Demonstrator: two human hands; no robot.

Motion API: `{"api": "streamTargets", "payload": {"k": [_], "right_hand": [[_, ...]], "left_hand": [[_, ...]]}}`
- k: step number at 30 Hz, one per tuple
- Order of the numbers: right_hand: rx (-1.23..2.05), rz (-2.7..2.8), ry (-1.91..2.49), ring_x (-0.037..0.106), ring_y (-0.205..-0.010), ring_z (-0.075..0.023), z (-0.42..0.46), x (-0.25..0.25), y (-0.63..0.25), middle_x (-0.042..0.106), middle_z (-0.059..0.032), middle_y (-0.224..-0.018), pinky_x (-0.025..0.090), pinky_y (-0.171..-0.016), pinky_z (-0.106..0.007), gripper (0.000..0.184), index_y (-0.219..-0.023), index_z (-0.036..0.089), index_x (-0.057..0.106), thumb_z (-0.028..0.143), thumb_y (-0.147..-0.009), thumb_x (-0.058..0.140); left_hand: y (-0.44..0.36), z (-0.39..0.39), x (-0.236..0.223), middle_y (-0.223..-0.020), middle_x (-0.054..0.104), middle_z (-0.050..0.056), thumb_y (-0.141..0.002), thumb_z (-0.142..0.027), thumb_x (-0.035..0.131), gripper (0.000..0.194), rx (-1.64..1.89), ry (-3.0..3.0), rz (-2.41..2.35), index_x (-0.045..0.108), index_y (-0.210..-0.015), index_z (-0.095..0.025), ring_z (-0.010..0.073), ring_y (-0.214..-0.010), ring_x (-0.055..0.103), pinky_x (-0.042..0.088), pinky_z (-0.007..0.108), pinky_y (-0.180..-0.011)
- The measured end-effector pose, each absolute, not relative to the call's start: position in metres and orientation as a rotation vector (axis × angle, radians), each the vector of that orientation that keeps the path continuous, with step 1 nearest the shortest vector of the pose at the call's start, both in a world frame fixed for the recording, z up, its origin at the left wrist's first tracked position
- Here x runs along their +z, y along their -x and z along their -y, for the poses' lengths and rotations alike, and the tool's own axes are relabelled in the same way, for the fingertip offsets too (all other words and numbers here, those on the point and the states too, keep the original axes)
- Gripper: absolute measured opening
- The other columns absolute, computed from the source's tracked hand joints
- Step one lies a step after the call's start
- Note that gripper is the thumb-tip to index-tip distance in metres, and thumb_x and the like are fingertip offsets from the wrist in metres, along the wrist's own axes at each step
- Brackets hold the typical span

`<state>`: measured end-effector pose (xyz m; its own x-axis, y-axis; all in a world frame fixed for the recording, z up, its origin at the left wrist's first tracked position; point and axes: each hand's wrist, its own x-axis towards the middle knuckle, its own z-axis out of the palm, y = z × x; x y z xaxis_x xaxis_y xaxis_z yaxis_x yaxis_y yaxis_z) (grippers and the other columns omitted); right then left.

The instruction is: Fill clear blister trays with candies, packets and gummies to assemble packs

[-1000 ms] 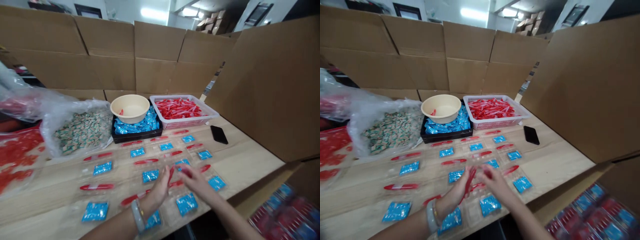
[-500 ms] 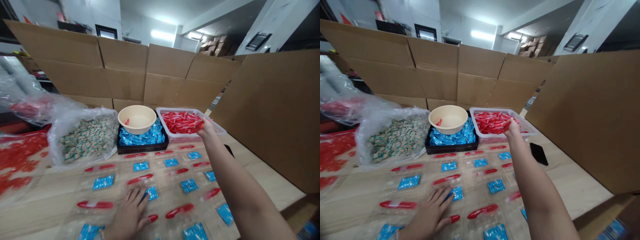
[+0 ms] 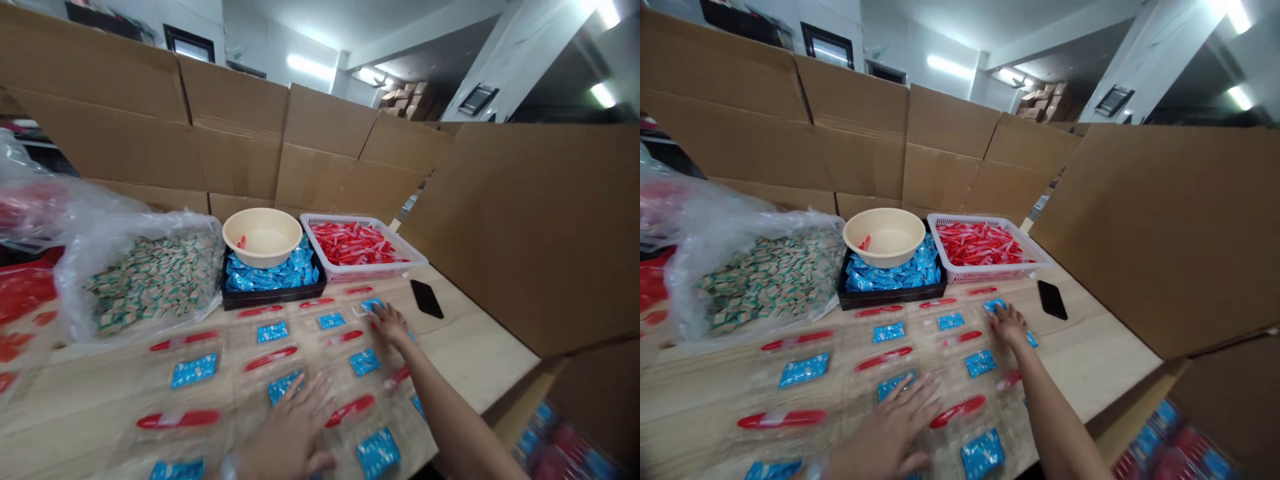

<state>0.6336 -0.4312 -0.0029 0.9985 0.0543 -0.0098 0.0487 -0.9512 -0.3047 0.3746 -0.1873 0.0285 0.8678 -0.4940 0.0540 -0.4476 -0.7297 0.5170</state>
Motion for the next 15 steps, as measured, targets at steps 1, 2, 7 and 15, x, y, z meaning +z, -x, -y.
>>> {"api": "streamTargets", "payload": {"k": [1, 2, 7, 15], "right_hand": [[0.060, 0.069, 2.871, 0.021, -0.124, -0.0329, 0.430, -0.008, -0.627, 0.027, -0.0127, -0.136, 0.015, -0.096, -0.052, 0.054, -0.123, 0.022, 0.043, 0.049, -0.077, 0.041], [0.089, 0.072, 2.907, 0.019, -0.125, -0.0310, 0.428, -0.011, -0.622, 0.025, -0.0103, -0.138, 0.013, -0.097, -0.050, 0.053, -0.124, 0.025, 0.041, 0.050, -0.078, 0.039], [0.126, 0.114, 3.033, 0.012, -0.128, -0.0282, 0.418, -0.016, -0.603, 0.016, -0.0065, -0.142, 0.008, -0.099, -0.047, 0.055, -0.131, 0.029, 0.028, 0.054, -0.082, 0.026], [0.041, 0.028, 2.960, 0.015, -0.128, -0.0298, 0.429, 0.017, -0.574, 0.018, -0.0105, -0.141, 0.011, -0.100, -0.047, 0.061, -0.134, 0.023, 0.025, 0.056, -0.082, 0.026]], "left_hand": [[-0.388, 0.199, 0.033, -0.141, 0.019, 0.003, -0.077, -0.052, 0.045, 0.064, -0.126, -2.463, 0.731, 0.020, -0.133, -0.030, 0.0242, -0.129, 0.017, 0.017, 0.046, -0.104], [-0.399, 0.209, 0.035, -0.140, 0.021, 0.005, -0.076, -0.056, 0.042, 0.065, -0.145, -2.433, 0.764, 0.025, -0.132, -0.029, 0.0249, -0.129, 0.017, 0.015, 0.047, -0.104], [-0.413, 0.225, 0.023, -0.140, 0.021, 0.009, -0.073, -0.061, 0.041, 0.068, -0.171, -2.506, 0.749, 0.031, -0.130, -0.025, 0.0300, -0.128, 0.015, 0.013, 0.052, -0.103], [-0.405, 0.210, -0.016, -0.129, 0.042, 0.001, -0.076, -0.043, 0.050, 0.051, 0.260, -2.702, 0.800, 0.034, -0.125, -0.039, 0.0257, -0.116, 0.043, 0.039, 0.038, -0.093]]}}
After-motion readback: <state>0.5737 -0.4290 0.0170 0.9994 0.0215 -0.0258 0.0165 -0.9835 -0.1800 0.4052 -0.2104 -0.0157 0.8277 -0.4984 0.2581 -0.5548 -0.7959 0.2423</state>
